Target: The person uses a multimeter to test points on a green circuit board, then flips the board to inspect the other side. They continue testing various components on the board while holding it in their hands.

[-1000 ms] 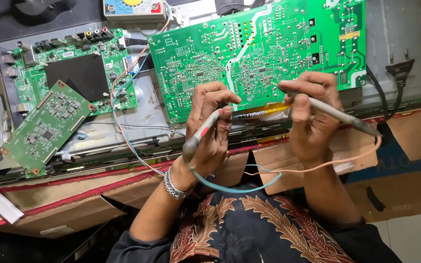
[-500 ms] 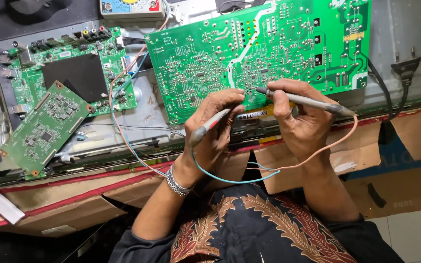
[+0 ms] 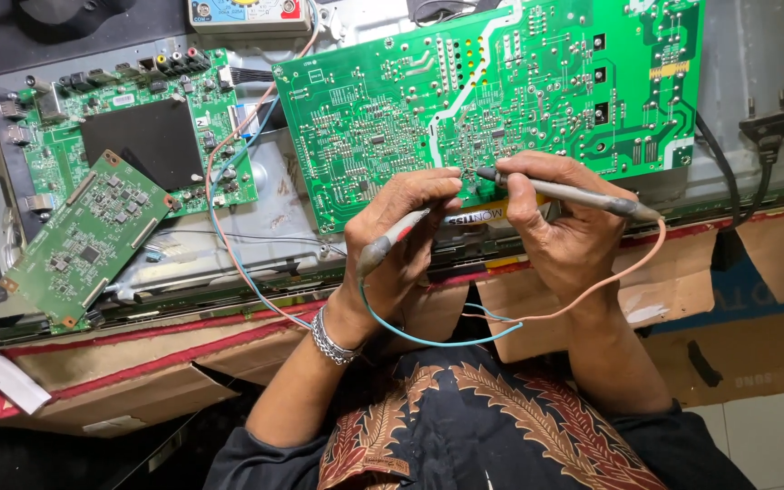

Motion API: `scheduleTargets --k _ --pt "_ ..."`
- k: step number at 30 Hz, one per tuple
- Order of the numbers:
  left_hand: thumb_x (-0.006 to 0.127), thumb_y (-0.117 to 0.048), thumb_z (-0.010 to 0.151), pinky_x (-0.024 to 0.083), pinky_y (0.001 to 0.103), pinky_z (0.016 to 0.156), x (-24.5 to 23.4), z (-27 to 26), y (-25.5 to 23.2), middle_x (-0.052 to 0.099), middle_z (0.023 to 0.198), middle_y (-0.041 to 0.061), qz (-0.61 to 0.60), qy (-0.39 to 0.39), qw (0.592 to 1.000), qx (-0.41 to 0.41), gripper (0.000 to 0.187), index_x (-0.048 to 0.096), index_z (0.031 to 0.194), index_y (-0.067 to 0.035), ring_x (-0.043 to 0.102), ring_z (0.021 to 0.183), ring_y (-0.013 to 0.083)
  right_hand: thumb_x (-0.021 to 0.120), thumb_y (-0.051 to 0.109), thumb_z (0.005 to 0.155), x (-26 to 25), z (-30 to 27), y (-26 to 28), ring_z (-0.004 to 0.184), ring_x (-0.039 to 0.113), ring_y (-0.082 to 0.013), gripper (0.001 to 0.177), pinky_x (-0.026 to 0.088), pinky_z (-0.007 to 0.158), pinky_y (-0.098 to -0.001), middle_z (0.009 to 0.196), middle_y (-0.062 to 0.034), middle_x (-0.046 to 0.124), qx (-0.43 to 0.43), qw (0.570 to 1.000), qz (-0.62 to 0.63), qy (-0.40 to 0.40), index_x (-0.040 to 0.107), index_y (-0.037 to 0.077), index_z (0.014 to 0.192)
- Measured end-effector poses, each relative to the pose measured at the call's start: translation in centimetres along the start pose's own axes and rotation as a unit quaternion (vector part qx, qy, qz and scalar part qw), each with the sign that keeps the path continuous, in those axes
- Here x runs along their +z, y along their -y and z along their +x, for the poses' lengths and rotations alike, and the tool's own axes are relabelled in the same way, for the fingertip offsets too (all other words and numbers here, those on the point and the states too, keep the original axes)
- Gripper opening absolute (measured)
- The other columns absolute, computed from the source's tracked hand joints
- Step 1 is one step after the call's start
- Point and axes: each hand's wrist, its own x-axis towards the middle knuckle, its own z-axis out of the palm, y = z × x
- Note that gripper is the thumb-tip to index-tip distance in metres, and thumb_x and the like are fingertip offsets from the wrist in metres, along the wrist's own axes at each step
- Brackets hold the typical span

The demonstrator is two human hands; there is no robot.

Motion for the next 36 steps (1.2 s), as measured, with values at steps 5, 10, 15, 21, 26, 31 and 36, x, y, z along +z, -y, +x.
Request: scheduleTargets --k 5,10,15,21,26,31,36 --pt "0.067 -0.007 0.1 0.06 0.039 0.094 -0.01 0.05 0.07 0.075 0.103 0.011 0.001 -0.002 1.0 0.002 0.008 0.072 0.106 -0.004 0.075 0.104 0.0313 0.072 0.003 0.103 -0.1 0.09 -0.14 0.096 0.075 -0.034 0.01 0.059 0.084 -0.0442 0.097 -0.0219 0.074 0.002 1.0 -0.001 0.005 0.076 -0.006 0.105" --pt "0.067 -0.007 0.1 0.06 0.04 0.094 -0.02 0.0 0.06 0.075 0.103 0.011 0.003 0.0 1.0 0.002 0.008 0.072 0.106 -0.004 0.075 0.104 0.0317 0.073 0.003 0.102 -0.1 0.1 -0.38 0.095 0.075 -0.0347 0.01 0.059 0.084 -0.0445 0.097 -0.0219 0.075 0.001 1.0 0.001 0.011 0.076 -0.006 0.104" --pt "0.067 -0.006 0.1 0.06 0.039 0.093 0.01 0.0 0.09 0.075 0.102 0.011 -0.001 -0.001 1.0 -0.001 0.008 0.072 0.106 -0.004 0.075 0.104 0.0311 0.073 0.004 0.103 -0.1 0.06 -0.32 0.094 0.074 -0.0337 0.01 0.058 0.084 -0.0435 0.096 -0.0211 0.074 0.004 1.0 -0.005 0.01 0.076 -0.006 0.104" --pt "0.067 -0.006 0.1 0.06 0.039 0.093 0.07 0.17 -0.26 0.074 0.101 0.01 -0.001 -0.004 1.0 -0.005 0.008 0.072 0.106 -0.005 0.075 0.104 0.0306 0.072 0.002 0.104 -0.15 0.16 -0.29 0.093 0.074 -0.0325 0.009 0.058 0.083 -0.0427 0.096 -0.0215 0.074 0.006 1.0 -0.003 0.014 0.075 -0.006 0.104" --pt "0.066 -0.006 0.101 0.06 0.039 0.093 0.05 0.06 -0.07 0.074 0.101 0.011 -0.006 -0.004 1.0 -0.006 0.008 0.072 0.106 -0.004 0.075 0.104 0.0311 0.072 0.003 0.103 -0.23 -0.01 -0.54 0.093 0.074 -0.0332 0.01 0.058 0.082 -0.0432 0.096 -0.0216 0.074 0.002 1.0 -0.002 0.009 0.075 -0.007 0.104" --pt "0.068 -0.004 0.099 0.06 0.039 0.093 0.29 -0.17 -0.06 0.074 0.101 0.012 -0.003 -0.006 1.0 -0.003 0.008 0.072 0.106 -0.004 0.075 0.104 0.0314 0.072 0.003 0.103 -0.29 -0.02 -0.41 0.092 0.075 -0.0346 0.009 0.058 0.081 -0.0431 0.096 -0.0208 0.074 -0.008 1.0 -0.008 0.009 0.076 -0.006 0.103" --pt "0.066 -0.003 0.098 0.061 0.04 0.088 0.18 -0.13 -0.31 0.075 0.102 0.014 -0.037 -0.018 0.999 -0.036 0.011 0.073 0.106 -0.005 0.075 0.102 0.0331 0.072 0.004 0.1 -0.11 0.25 -0.34 0.087 0.075 -0.0334 0.009 0.057 0.076 -0.0429 0.093 -0.0192 0.076 -0.018 0.999 -0.027 0.008 0.078 -0.002 0.101"
